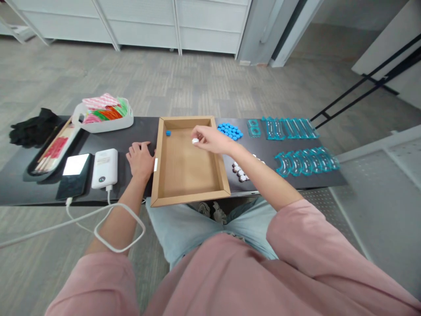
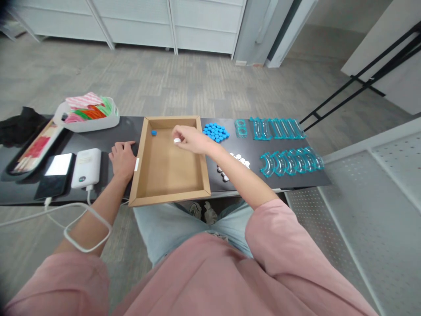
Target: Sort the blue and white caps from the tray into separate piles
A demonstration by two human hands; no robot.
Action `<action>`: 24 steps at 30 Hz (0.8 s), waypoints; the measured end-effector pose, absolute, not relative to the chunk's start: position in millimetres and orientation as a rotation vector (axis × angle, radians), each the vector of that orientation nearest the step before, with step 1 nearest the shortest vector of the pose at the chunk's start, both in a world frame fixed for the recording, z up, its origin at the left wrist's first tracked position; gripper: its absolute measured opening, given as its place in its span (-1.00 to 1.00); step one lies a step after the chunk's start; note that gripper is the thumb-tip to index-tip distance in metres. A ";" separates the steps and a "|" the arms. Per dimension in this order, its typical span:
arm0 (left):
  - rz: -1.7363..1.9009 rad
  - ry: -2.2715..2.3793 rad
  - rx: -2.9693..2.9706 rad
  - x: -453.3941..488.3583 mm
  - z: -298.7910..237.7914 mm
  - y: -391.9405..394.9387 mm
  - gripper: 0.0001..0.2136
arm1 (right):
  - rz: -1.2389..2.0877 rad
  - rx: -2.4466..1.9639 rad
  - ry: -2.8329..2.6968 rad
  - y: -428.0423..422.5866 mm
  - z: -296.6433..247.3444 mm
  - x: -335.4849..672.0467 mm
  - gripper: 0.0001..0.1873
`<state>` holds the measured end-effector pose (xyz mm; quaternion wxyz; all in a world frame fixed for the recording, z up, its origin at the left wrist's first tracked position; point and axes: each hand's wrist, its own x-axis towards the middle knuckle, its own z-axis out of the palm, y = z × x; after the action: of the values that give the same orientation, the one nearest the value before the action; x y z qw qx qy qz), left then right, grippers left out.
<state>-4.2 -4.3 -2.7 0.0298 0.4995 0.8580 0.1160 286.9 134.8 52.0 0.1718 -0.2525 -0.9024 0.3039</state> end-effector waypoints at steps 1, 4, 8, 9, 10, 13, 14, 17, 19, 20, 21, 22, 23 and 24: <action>0.349 2.640 1.544 -3.5 -1.6 -4.3 -0.46 | 0.843 -0.781 -2.504 138.3 55.6 317.9 -0.84; 0.329 2.617 1.542 -1.0 2.2 -4.3 -0.44 | 0.699 -1.058 -2.386 150.5 55.6 413.0 -0.85; 0.331 2.626 1.515 0.5 3.9 -4.0 -0.45 | 0.589 -1.420 -2.344 148.9 39.1 508.1 -0.90; 0.336 2.632 1.511 0.1 3.3 -4.0 -0.45 | 0.588 -1.476 -2.350 144.5 34.7 522.5 -0.89; 0.339 2.633 1.513 -0.5 2.4 -4.1 -0.45 | 0.594 -1.510 -2.367 139.4 30.8 533.3 -0.89; 0.342 2.624 1.526 -3.1 0.1 -4.9 -0.42 | 0.675 -1.507 -2.432 124.8 22.5 549.4 -0.81; 0.341 2.619 1.532 -3.8 -0.3 -5.2 -0.41 | 0.732 -1.491 -2.433 121.6 20.8 551.5 -0.75; 0.341 2.618 1.531 -5.1 -0.4 -5.5 -0.41 | 0.923 -1.459 -2.353 117.9 18.2 556.0 -0.49; 0.341 2.626 1.524 -5.9 -1.0 -4.8 -0.42 | 0.951 -1.456 -2.292 118.5 18.4 559.1 -0.41; 0.343 2.630 1.525 -6.5 -1.8 -4.3 -0.42 | 0.923 -1.456 -2.272 119.1 19.3 560.1 -0.42; 0.347 2.633 1.529 -7.3 -2.9 -3.8 -0.43 | 0.876 -1.451 -2.259 119.5 20.6 560.1 -0.44; 0.352 2.635 1.535 -8.3 -4.3 -3.3 -0.44 | 0.824 -1.435 -2.254 119.8 22.7 558.5 -0.47; 0.360 2.635 1.543 -9.4 -5.8 -2.9 -0.45 | 0.777 -1.407 -2.256 119.9 25.3 554.6 -0.50; 0.369 2.635 1.550 -10.4 -7.3 -2.7 -0.46 | 0.744 -1.360 -2.269 119.8 28.4 547.8 -0.52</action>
<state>-10.4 -2.7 -7.3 0.0310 0.5029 0.8554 0.1199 547.8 119.8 28.4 0.1958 -0.4853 -0.8097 0.2656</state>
